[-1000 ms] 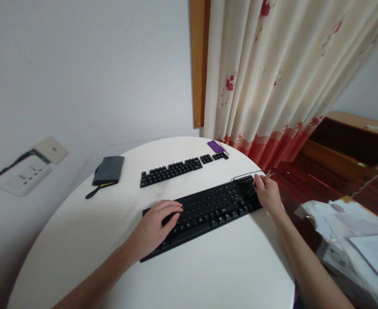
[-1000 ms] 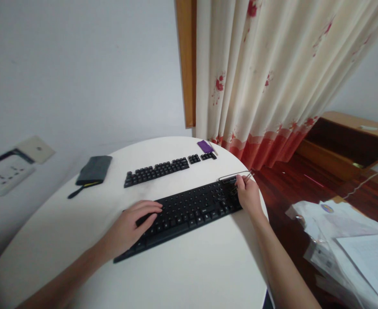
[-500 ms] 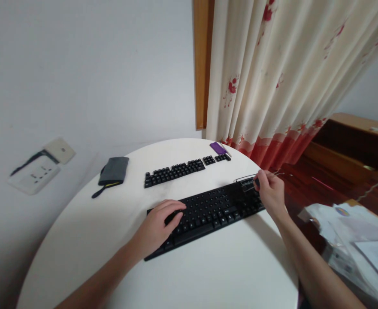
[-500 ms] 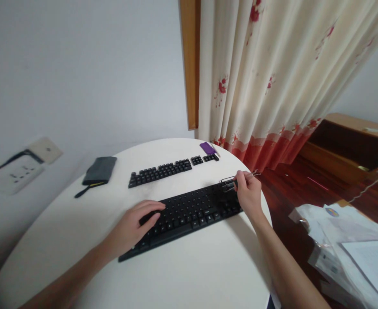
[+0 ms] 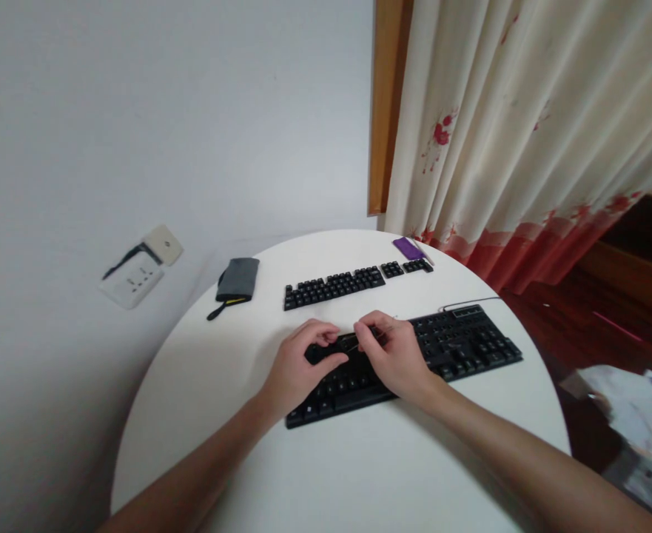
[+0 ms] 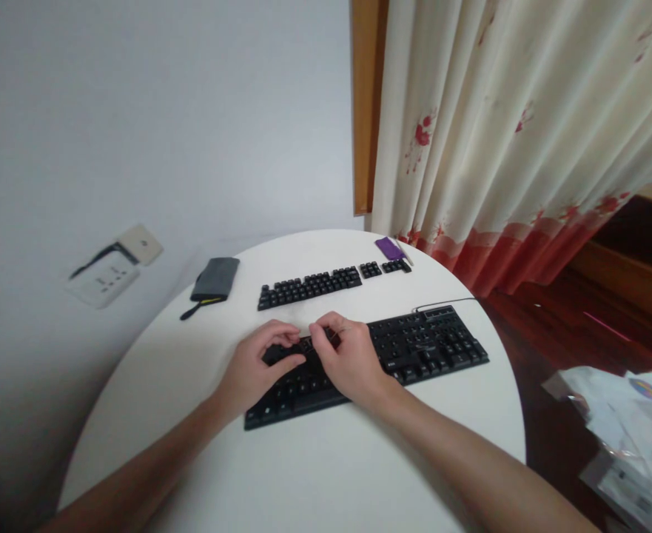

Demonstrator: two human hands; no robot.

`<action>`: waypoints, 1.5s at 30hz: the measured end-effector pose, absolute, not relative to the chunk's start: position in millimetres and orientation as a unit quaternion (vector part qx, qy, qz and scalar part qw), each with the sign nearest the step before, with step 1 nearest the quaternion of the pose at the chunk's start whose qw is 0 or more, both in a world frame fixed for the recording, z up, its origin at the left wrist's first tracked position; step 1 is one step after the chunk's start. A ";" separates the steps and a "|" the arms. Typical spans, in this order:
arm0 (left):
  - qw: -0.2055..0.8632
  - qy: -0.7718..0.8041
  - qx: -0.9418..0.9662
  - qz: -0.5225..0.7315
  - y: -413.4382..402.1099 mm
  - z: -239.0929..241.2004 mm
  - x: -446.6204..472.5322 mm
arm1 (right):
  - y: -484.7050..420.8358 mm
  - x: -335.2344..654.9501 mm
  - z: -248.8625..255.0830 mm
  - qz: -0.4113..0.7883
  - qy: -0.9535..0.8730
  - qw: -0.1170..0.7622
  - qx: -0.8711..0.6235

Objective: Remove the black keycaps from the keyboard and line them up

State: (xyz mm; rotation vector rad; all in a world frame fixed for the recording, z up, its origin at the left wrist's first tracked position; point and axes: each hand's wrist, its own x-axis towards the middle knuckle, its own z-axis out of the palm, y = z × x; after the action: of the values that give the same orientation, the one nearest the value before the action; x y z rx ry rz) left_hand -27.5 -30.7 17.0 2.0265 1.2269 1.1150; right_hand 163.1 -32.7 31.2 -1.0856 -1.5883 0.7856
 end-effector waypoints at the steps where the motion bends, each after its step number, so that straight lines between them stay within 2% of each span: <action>1: 0.249 0.456 0.756 0.398 -30.5 17.6 -26.5 | -35.2 160.6 26.0 0.336 -0.652 0.509 -0.451; 12: 0.309 0.463 0.715 0.423 -26.6 9.9 -26.2 | -38.7 160.5 18.6 0.377 -0.642 0.507 -0.434; 21: 0.236 0.448 0.753 0.420 -32.0 14.0 -24.1 | -32.3 160.8 11.4 0.484 -0.577 0.514 -0.411; 28: 0.240 0.428 0.770 0.407 -35.0 20.2 -22.5 | -28.5 158.6 11.2 0.571 -0.494 0.512 -0.410; 30: 0.240 0.425 0.770 0.412 -35.4 20.7 -22.3 | -26.7 162.1 11.8 0.545 -0.505 0.512 -0.431; 35: 0.211 0.447 0.761 0.421 -35.1 20.2 -24.0 | -27.2 177.6 18.6 0.346 -0.645 0.525 -0.435; 41: 0.212 0.455 0.762 0.409 -33.7 19.4 -25.4 | -35.5 181.5 23.6 0.277 -0.787 0.417 -0.362; 45: 0.232 0.455 0.759 0.403 -33.2 20.1 -24.9 | -35.6 180.1 19.0 0.277 -0.795 0.399 -0.363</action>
State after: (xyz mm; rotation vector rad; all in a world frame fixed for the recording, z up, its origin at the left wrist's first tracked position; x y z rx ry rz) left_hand -24.9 -33.2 20.1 2.0872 1.2504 1.1085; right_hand 180.1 -35.6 19.0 -0.9188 -2.0130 0.7006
